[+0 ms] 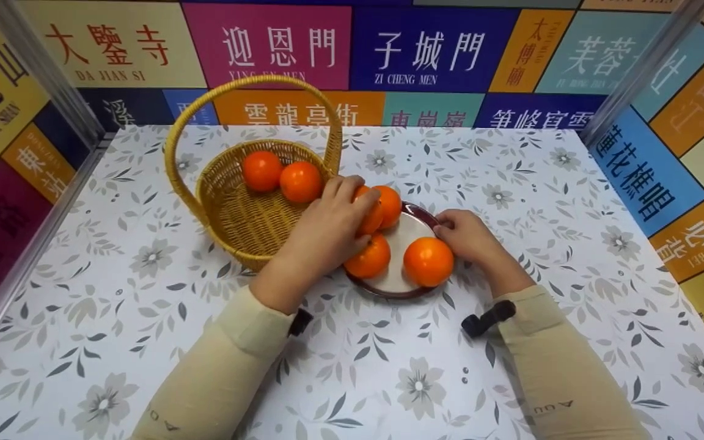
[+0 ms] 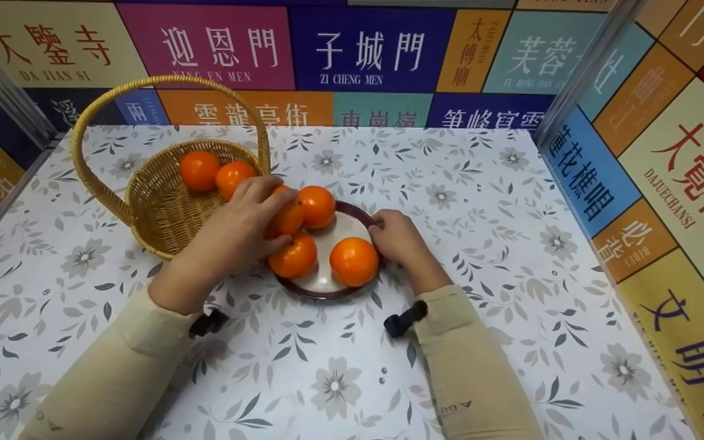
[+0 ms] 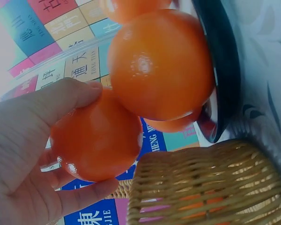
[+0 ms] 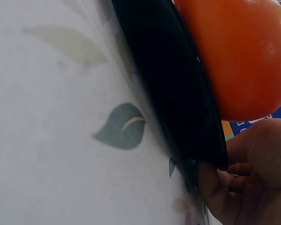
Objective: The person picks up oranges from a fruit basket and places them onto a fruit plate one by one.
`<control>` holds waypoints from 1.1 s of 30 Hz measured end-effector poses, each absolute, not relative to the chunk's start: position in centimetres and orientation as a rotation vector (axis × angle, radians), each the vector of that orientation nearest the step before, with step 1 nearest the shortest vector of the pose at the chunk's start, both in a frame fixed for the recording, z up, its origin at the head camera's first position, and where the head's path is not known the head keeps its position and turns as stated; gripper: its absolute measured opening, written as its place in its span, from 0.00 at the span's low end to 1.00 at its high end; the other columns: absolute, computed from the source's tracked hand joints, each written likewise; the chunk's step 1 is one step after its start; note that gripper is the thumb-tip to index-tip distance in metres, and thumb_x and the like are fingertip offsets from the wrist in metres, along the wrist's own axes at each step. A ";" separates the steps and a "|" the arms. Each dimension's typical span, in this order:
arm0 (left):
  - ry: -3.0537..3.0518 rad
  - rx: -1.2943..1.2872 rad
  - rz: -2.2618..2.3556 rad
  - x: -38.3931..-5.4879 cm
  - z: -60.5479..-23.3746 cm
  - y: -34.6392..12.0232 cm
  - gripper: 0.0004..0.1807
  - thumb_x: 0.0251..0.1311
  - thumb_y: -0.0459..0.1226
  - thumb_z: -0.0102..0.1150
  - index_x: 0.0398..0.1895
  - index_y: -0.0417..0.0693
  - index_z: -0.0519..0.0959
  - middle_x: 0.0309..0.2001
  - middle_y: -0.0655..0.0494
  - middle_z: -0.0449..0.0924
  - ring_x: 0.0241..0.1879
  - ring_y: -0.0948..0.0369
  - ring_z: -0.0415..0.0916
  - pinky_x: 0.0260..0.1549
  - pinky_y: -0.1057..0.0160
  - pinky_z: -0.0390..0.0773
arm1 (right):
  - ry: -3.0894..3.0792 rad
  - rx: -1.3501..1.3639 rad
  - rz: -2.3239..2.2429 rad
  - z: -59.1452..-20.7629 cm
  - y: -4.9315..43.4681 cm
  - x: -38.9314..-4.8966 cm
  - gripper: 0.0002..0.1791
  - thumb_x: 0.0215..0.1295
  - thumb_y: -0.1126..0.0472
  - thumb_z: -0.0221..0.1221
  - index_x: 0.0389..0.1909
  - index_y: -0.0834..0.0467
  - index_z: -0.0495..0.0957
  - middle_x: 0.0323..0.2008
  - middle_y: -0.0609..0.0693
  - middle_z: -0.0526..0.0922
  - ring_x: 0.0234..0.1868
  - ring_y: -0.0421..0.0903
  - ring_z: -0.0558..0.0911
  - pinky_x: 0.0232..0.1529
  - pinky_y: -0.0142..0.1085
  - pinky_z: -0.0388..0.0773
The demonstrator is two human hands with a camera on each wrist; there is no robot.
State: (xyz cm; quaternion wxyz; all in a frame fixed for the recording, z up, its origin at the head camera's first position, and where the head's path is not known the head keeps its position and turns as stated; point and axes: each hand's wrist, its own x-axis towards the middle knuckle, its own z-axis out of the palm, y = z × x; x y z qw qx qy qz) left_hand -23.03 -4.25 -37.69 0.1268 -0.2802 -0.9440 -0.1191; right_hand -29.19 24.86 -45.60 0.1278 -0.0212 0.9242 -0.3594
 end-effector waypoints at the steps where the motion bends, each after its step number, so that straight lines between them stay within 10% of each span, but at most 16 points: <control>1: -2.747 -0.820 -0.344 -23.0 -37.8 -4.1 0.35 0.61 0.44 0.73 0.70 0.52 0.71 0.69 0.43 0.67 0.68 0.45 0.65 0.56 0.48 0.83 | 2.687 -0.058 -1.046 -45.6 24.8 -29.2 0.16 0.76 0.59 0.54 0.57 0.61 0.80 0.48 0.61 0.81 0.45 0.56 0.78 0.27 0.37 0.79; 33: -2.825 -0.709 -0.455 -22.9 -39.3 -2.5 0.35 0.65 0.52 0.66 0.70 0.47 0.70 0.62 0.41 0.71 0.61 0.44 0.68 0.51 0.51 0.84 | 2.681 -0.066 -1.079 -45.6 25.0 -29.2 0.16 0.76 0.59 0.54 0.57 0.61 0.80 0.46 0.60 0.82 0.33 0.50 0.77 0.20 0.36 0.75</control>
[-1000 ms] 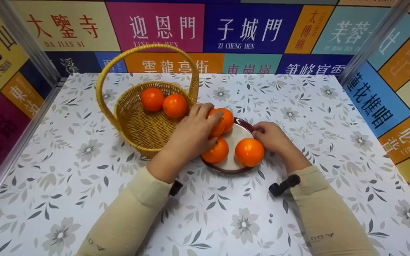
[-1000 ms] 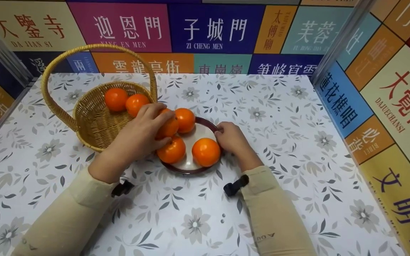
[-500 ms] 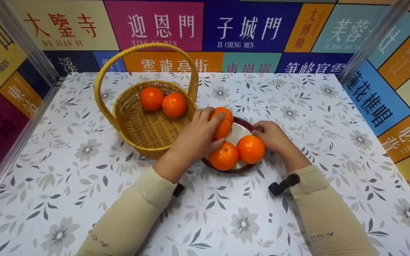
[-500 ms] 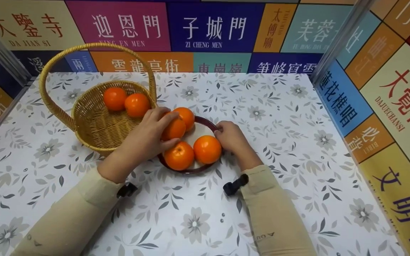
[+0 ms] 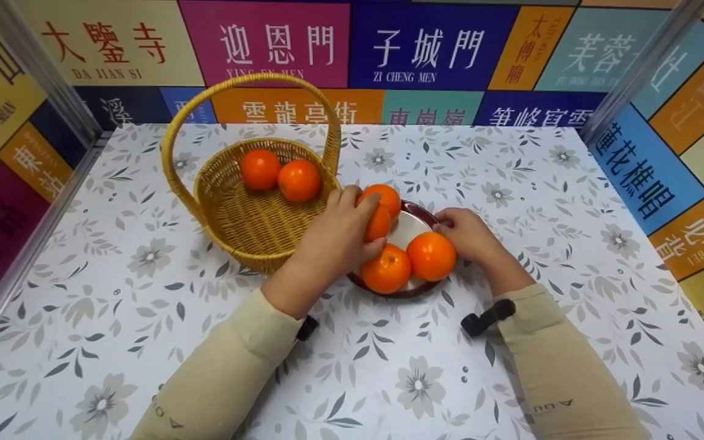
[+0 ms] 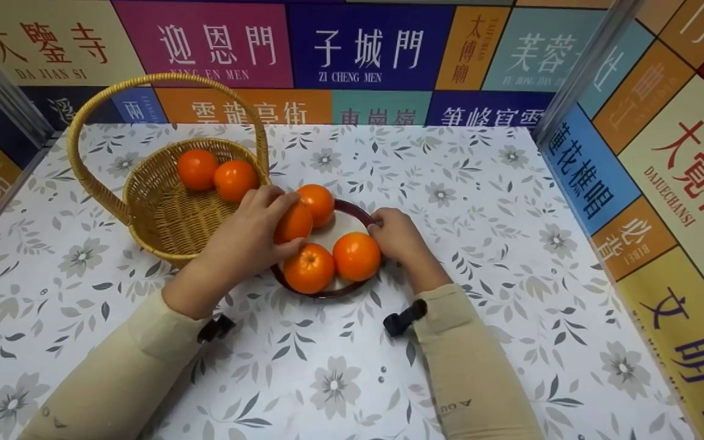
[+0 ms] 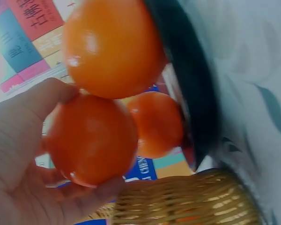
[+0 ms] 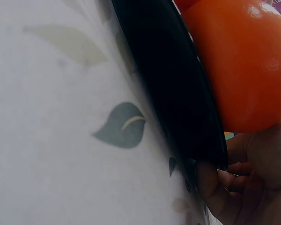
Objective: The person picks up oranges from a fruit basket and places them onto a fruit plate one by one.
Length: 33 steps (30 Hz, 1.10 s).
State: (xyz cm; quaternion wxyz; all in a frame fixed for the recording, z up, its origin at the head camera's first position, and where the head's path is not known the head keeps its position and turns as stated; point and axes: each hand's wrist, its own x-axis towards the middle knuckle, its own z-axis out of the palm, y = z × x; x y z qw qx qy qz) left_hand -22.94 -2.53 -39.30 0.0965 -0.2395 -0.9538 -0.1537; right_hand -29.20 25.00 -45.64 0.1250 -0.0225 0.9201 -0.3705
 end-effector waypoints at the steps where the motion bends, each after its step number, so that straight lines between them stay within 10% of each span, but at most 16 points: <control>1: -2.828 -0.702 -0.447 -22.8 -39.2 -2.5 0.35 0.65 0.52 0.66 0.70 0.47 0.70 0.61 0.41 0.71 0.60 0.44 0.69 0.49 0.51 0.85 | 2.673 -0.062 -1.082 -45.6 25.0 -29.2 0.15 0.76 0.59 0.54 0.57 0.61 0.80 0.46 0.60 0.82 0.33 0.50 0.77 0.20 0.36 0.75; 15: -2.828 -0.609 -0.439 -22.7 -39.7 -2.1 0.32 0.65 0.53 0.66 0.65 0.46 0.72 0.57 0.43 0.73 0.57 0.47 0.71 0.39 0.49 0.88 | 2.666 -0.061 -1.100 -45.7 25.0 -29.1 0.15 0.77 0.59 0.54 0.57 0.61 0.81 0.47 0.60 0.82 0.39 0.52 0.78 0.24 0.36 0.76; 33: -2.936 -0.442 -0.618 -24.2 -40.2 -0.2 0.33 0.64 0.51 0.67 0.67 0.45 0.71 0.56 0.42 0.75 0.55 0.45 0.74 0.52 0.49 0.83 | 2.681 -0.090 -1.142 -45.6 25.0 -29.1 0.14 0.76 0.61 0.54 0.54 0.63 0.81 0.47 0.62 0.84 0.43 0.53 0.79 0.34 0.35 0.78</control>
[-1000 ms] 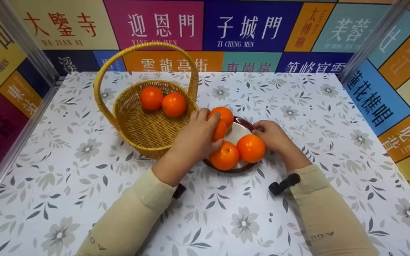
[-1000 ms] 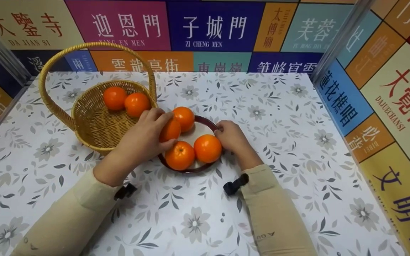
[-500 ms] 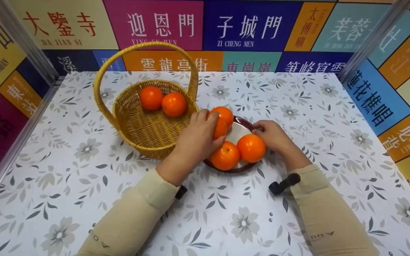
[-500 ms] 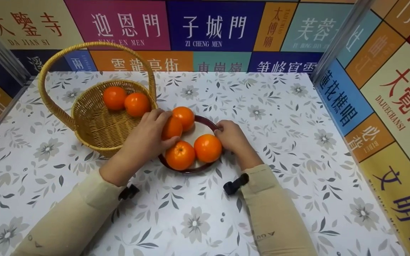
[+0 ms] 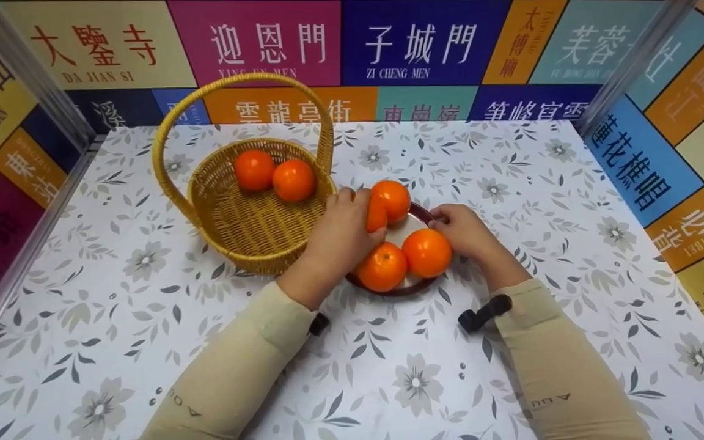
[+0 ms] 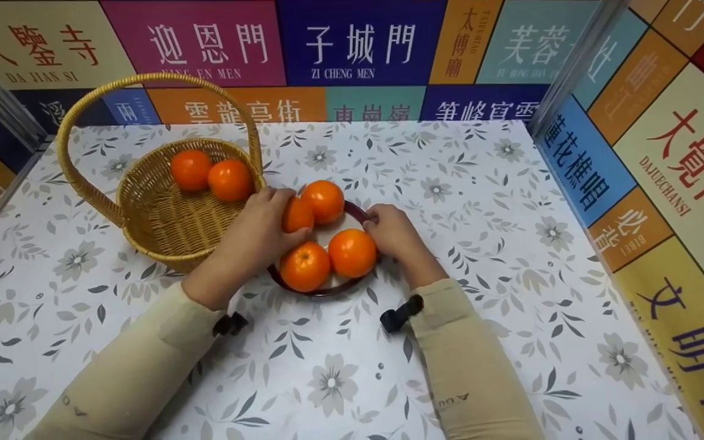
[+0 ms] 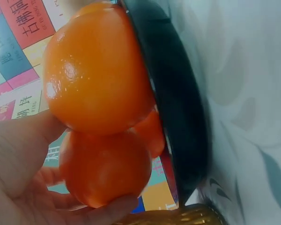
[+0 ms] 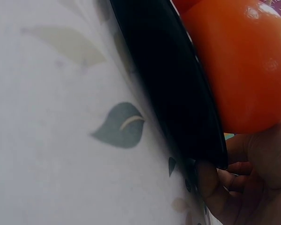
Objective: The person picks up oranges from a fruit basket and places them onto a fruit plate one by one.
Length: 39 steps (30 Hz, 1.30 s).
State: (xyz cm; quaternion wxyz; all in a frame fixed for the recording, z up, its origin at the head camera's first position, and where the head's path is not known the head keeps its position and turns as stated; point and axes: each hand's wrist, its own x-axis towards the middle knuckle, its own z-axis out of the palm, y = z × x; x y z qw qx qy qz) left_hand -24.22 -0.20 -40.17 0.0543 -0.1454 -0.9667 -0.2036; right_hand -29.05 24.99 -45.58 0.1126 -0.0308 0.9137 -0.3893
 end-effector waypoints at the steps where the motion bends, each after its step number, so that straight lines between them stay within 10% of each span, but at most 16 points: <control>1: -2.953 -0.440 -0.632 -24.4 -40.1 -0.1 0.34 0.64 0.51 0.67 0.67 0.44 0.71 0.56 0.42 0.75 0.56 0.45 0.74 0.53 0.49 0.83 | 2.683 -0.092 -1.142 -45.6 24.9 -29.1 0.14 0.76 0.62 0.54 0.54 0.63 0.81 0.47 0.61 0.84 0.44 0.53 0.79 0.35 0.35 0.77; 22: -3.127 -0.443 -0.558 -28.2 -40.4 2.3 0.30 0.66 0.48 0.65 0.66 0.45 0.71 0.58 0.42 0.72 0.59 0.45 0.70 0.55 0.47 0.82 | 2.737 -0.193 -1.121 -45.8 25.3 -29.0 0.07 0.70 0.63 0.55 0.38 0.62 0.79 0.32 0.55 0.79 0.34 0.51 0.76 0.33 0.37 0.73; 39: -3.141 -0.463 -0.598 -28.7 -39.2 2.1 0.29 0.71 0.48 0.60 0.69 0.45 0.71 0.63 0.42 0.72 0.62 0.47 0.70 0.64 0.49 0.76 | 2.684 -0.210 -1.090 -45.0 26.0 -29.0 0.10 0.68 0.63 0.56 0.44 0.63 0.83 0.38 0.58 0.83 0.36 0.51 0.77 0.37 0.38 0.75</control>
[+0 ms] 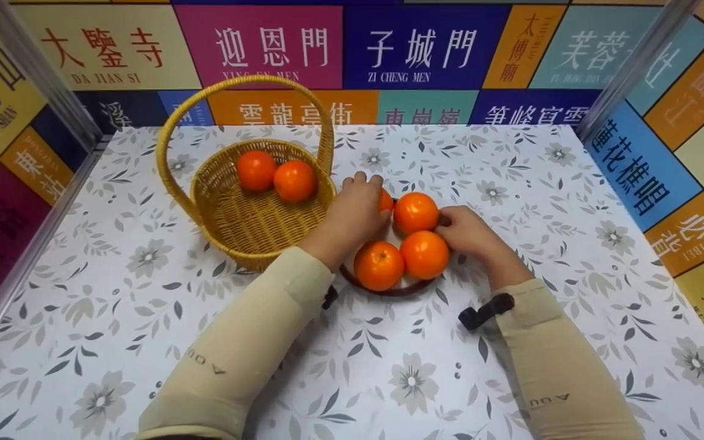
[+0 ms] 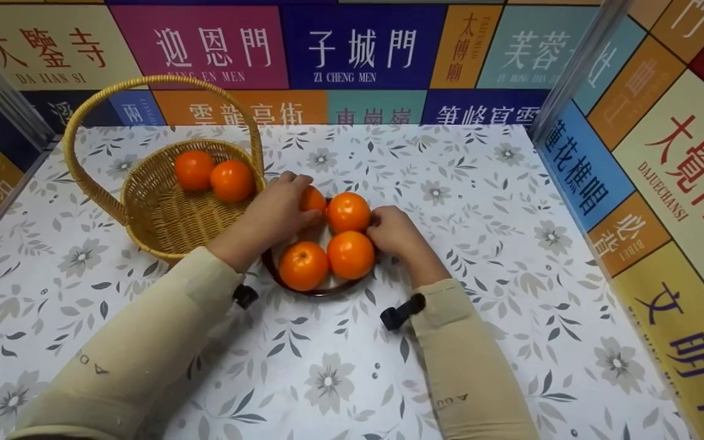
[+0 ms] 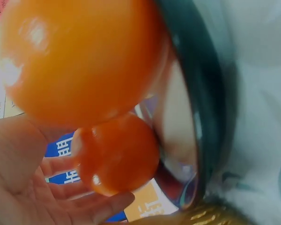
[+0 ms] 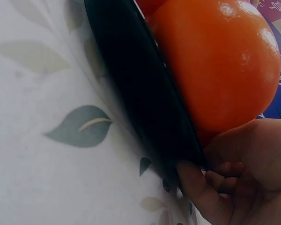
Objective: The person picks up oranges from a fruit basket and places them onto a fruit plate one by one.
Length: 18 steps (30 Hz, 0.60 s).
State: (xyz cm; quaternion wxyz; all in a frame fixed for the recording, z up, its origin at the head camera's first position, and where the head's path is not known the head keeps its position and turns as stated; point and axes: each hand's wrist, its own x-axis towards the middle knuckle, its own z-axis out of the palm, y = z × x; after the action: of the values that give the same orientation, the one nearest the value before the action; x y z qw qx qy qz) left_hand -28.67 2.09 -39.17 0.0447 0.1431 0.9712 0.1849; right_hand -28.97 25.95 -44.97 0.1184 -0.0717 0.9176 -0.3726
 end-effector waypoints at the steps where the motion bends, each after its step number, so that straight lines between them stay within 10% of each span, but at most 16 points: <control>1: 2.972 0.437 0.572 -28.7 -38.9 2.0 0.29 0.71 0.48 0.59 0.69 0.45 0.71 0.64 0.42 0.72 0.62 0.46 0.70 0.65 0.49 0.76 | 2.680 -0.209 -1.090 -45.0 26.0 -29.0 0.10 0.68 0.63 0.56 0.44 0.63 0.83 0.38 0.58 0.83 0.36 0.51 0.77 0.37 0.38 0.75; 18: 3.101 0.347 0.493 -29.4 -35.6 -1.7 0.27 0.75 0.48 0.54 0.70 0.43 0.71 0.65 0.41 0.72 0.64 0.48 0.71 0.66 0.48 0.77 | 2.651 -0.200 -1.064 -44.6 26.1 -29.0 0.13 0.69 0.64 0.54 0.49 0.65 0.82 0.42 0.60 0.84 0.37 0.51 0.79 0.37 0.37 0.77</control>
State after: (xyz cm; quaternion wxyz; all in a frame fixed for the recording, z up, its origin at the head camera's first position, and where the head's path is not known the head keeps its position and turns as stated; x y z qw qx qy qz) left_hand -29.43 -1.69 -35.61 -0.0085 0.1098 0.9816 0.1560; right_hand -29.01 26.12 -44.61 0.1387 -0.0693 0.9168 -0.3680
